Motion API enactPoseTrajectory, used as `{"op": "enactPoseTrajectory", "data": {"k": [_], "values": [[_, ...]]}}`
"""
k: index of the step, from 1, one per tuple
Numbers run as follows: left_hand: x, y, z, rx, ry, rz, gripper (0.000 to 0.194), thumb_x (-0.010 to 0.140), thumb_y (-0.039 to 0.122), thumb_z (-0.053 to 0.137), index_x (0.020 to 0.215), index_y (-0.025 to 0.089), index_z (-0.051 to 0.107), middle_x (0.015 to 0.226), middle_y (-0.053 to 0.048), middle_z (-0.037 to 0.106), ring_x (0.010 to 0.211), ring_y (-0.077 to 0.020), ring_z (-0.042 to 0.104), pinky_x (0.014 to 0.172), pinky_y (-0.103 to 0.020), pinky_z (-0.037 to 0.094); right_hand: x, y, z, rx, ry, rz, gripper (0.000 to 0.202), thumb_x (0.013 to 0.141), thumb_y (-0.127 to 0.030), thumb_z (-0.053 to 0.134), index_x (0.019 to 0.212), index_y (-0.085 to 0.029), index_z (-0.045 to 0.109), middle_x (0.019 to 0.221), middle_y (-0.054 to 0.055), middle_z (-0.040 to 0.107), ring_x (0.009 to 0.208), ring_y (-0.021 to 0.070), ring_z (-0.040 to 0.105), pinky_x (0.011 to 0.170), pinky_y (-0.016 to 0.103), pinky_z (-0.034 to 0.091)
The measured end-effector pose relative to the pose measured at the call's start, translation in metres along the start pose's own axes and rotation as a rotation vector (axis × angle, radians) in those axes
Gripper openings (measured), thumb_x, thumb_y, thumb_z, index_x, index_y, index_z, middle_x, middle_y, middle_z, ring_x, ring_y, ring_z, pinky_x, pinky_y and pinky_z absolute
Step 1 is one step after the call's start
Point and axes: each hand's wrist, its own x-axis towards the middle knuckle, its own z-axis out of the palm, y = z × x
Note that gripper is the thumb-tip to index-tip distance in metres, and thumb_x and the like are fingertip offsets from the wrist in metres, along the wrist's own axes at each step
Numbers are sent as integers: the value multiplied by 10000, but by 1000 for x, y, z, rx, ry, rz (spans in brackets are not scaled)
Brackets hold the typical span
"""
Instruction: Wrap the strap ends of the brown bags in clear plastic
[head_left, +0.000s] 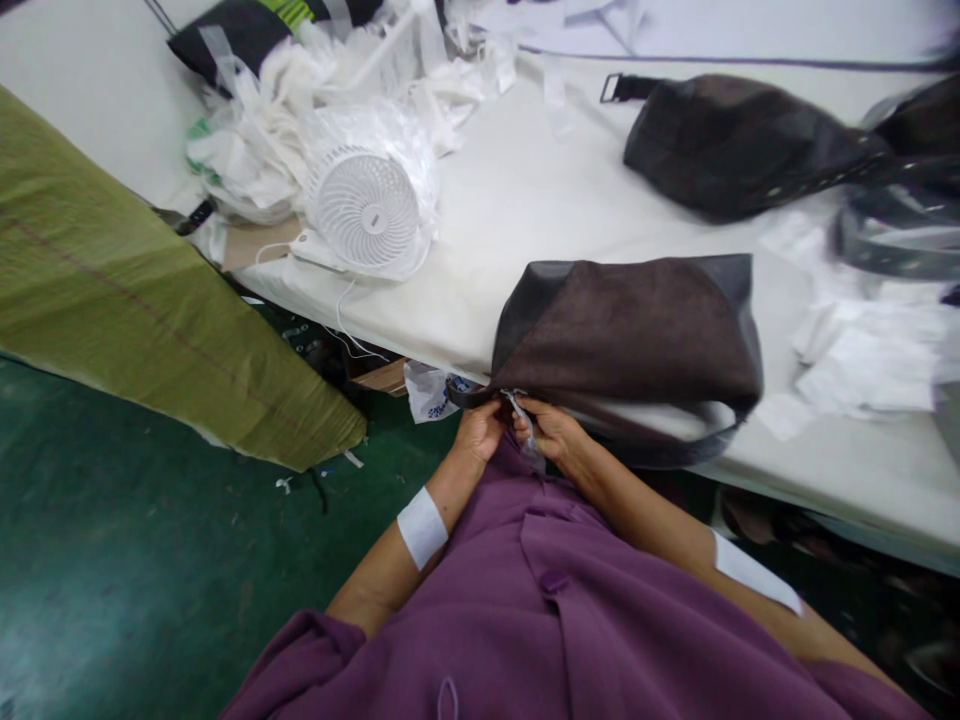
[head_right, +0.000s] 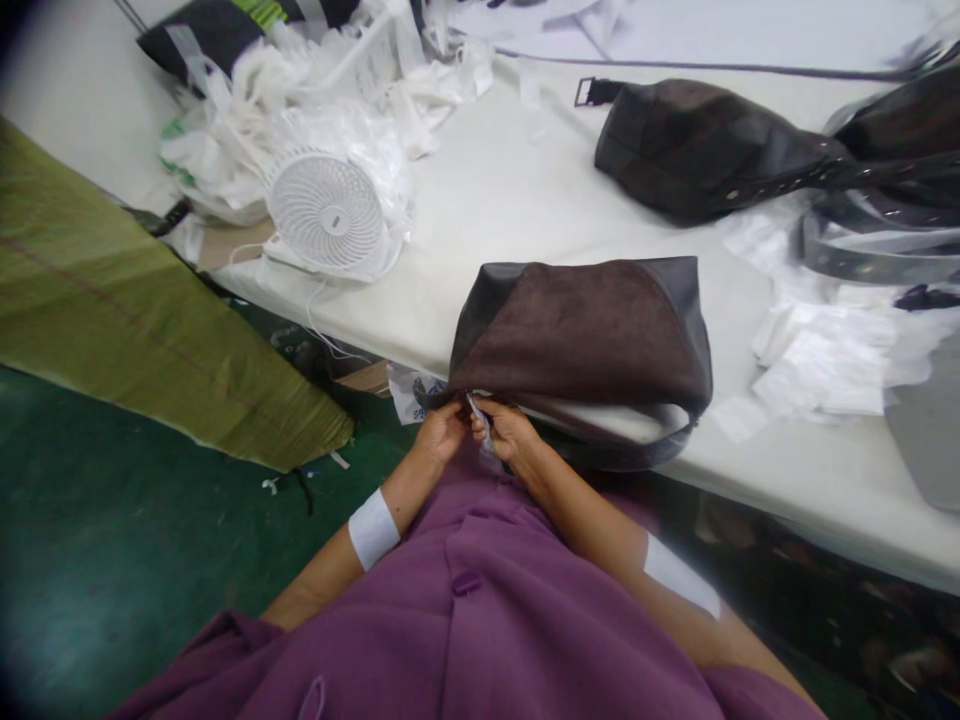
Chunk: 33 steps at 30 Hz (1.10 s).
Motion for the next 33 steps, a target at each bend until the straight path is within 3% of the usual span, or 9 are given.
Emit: {"op": "enactPoseTrajectory", "data": {"k": [3, 8, 14, 20, 27, 33], "values": [[-4, -1, -1, 40, -12, 27, 255, 569, 97, 719, 783, 143, 589, 752, -16, 647, 642, -115, 576, 667, -272, 434, 0, 2, 3, 20, 75, -10, 110, 833, -174, 562, 741, -159, 504, 482, -35, 499, 345, 49, 391, 305, 131, 305], [-12, 1, -2, 44, -13, -67, 254, 595, 194, 749, 779, 144, 581, 658, 3, 590, 577, -120, 534, 581, -276, 402, -2, 3, 6, 2, 51, -79, 107, 791, -171, 599, 711, -153, 529, 483, -25, 505, 356, 52, 383, 313, 149, 293], [-25, 5, 3, -60, -34, -180, 164, 664, 193, 698, 697, 146, 545, 593, 23, 500, 562, -104, 496, 601, -277, 402, -4, 1, 4, -82, 19, -157, 116, 731, -198, 637, 663, -134, 568, 482, -12, 513, 372, 49, 369, 341, 162, 289], [-35, 8, 9, -105, 35, -152, 118, 708, 198, 675, 764, 141, 588, 647, 13, 555, 552, -86, 494, 577, -251, 387, -3, -1, -2, -105, -25, -164, 164, 668, -225, 680, 624, -139, 547, 415, -62, 402, 368, 40, 312, 360, 165, 256], [-39, 10, 16, -46, 51, -127, 131, 680, 196, 675, 761, 125, 600, 626, 13, 555, 531, -84, 494, 535, -240, 360, 0, -1, -5, -109, -20, -179, 180, 630, -233, 694, 629, -135, 543, 451, -58, 422, 382, 33, 314, 363, 164, 244], [-33, 4, 17, 1, 54, -54, 187, 623, 154, 724, 700, 140, 554, 599, 31, 512, 528, -72, 467, 540, -231, 342, -3, 0, -4, -193, 13, -284, 197, 573, -229, 716, 619, -132, 551, 514, -28, 496, 399, 39, 365, 363, 172, 252]]}}
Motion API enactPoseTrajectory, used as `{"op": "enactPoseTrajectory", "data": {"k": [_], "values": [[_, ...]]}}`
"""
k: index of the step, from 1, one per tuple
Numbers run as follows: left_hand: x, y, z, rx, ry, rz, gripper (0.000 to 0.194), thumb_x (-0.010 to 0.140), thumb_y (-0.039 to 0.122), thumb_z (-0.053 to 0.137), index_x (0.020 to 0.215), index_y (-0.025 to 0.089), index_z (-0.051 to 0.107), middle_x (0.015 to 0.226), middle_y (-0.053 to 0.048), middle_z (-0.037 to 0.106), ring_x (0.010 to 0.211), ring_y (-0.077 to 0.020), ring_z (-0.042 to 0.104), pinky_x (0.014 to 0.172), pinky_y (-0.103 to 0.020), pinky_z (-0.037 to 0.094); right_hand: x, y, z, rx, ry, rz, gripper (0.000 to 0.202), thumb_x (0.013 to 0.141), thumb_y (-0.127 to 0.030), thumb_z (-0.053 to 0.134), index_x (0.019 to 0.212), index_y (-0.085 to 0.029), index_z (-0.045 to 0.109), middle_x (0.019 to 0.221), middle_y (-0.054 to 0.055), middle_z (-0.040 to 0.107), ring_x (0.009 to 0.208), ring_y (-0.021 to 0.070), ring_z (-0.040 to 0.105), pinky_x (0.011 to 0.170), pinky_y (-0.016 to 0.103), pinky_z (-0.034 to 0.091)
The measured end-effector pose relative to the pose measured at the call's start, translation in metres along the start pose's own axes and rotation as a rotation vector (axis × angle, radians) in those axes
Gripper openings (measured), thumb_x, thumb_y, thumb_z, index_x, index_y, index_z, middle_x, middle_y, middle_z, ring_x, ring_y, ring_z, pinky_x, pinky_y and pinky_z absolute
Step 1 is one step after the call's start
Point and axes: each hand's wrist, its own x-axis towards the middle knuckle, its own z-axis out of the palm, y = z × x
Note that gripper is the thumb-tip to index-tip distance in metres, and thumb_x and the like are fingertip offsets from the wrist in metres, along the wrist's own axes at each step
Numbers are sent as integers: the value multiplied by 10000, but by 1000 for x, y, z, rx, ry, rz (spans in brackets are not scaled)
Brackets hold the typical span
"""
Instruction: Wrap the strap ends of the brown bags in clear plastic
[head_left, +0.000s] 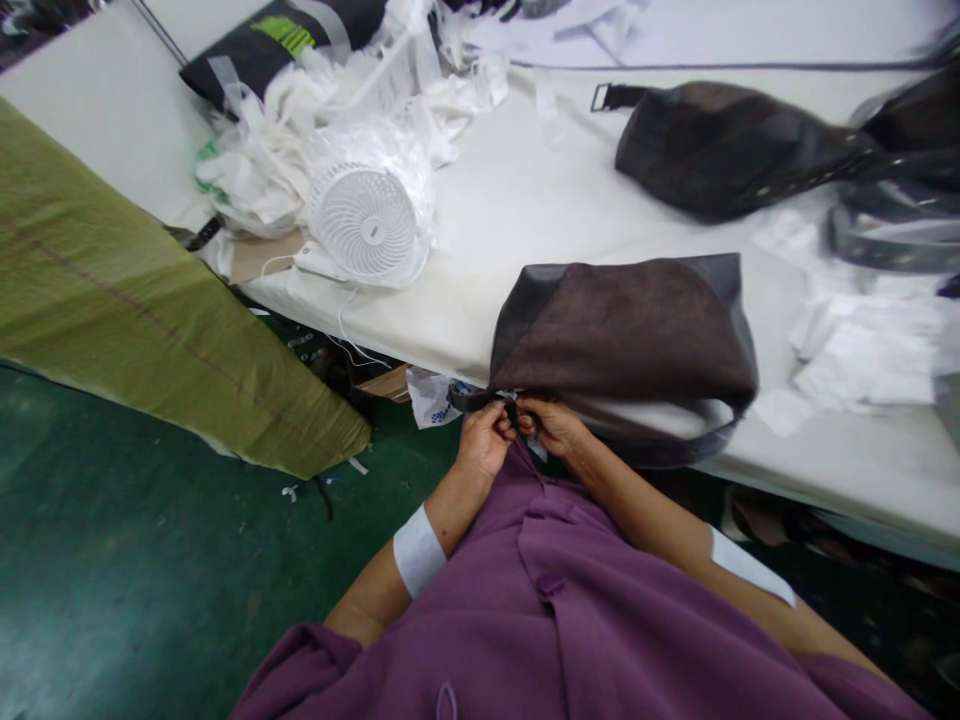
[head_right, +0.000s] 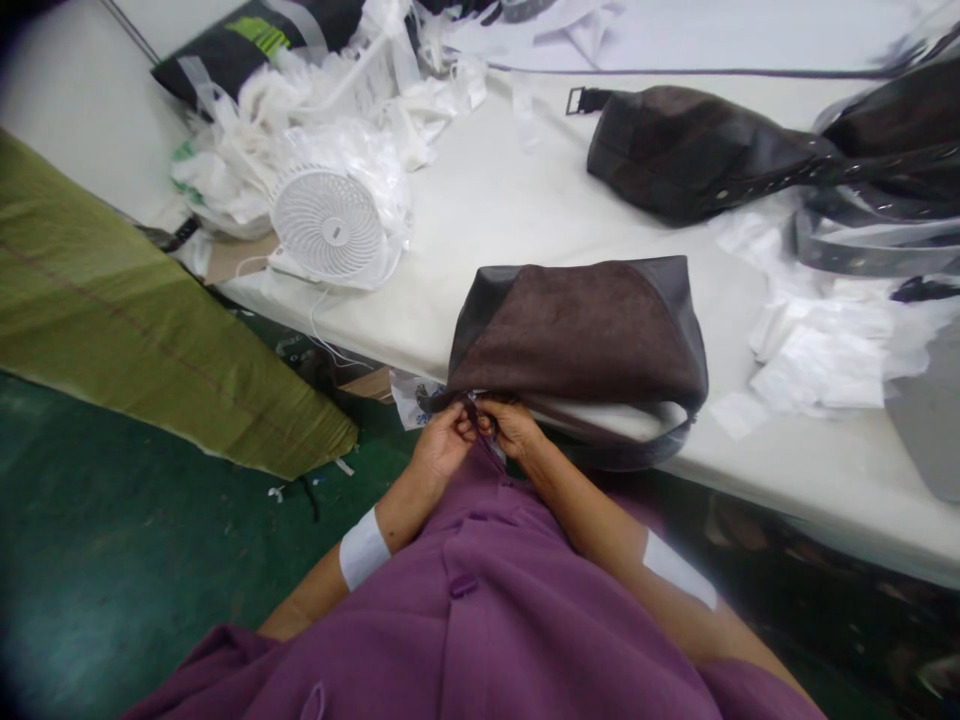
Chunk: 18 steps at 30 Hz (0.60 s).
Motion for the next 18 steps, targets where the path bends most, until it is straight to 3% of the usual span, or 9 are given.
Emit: {"op": "enactPoseTrajectory", "data": {"k": [5, 9, 15, 18], "values": [[-5, -1, 11, -23, -47, 74, 162, 645, 124, 693, 690, 150, 538, 597, 40, 482, 526, -61, 428, 521, -218, 309, -2, 1, 7, -102, 126, -218, 176, 562, -205, 698, 577, -148, 532, 496, -37, 484, 414, 52, 373, 383, 192, 271], [-12, -3, 16, 104, -37, 184, 164, 663, 158, 697, 665, 157, 534, 594, 40, 472, 535, -63, 421, 534, -215, 314, -1, 4, 9, -233, 245, -298, 174, 601, -260, 665, 583, -159, 524, 494, -38, 474, 429, 67, 353, 407, 217, 270], [-11, -8, 16, 350, 60, 402, 127, 670, 234, 706, 677, 161, 602, 560, 46, 490, 522, -68, 405, 542, -213, 318, -6, 2, 5, -702, 356, -526, 165, 687, -290, 592, 630, -140, 628, 573, -2, 576, 552, 119, 485, 551, 229, 357], [-9, -10, 18, 437, 108, 472, 94, 684, 232, 697, 677, 165, 632, 576, 39, 522, 528, -73, 414, 560, -215, 335, -7, 3, 3, -738, 326, -544, 186, 700, -299, 585, 640, -137, 654, 607, 14, 612, 589, 138, 522, 594, 233, 380]]}}
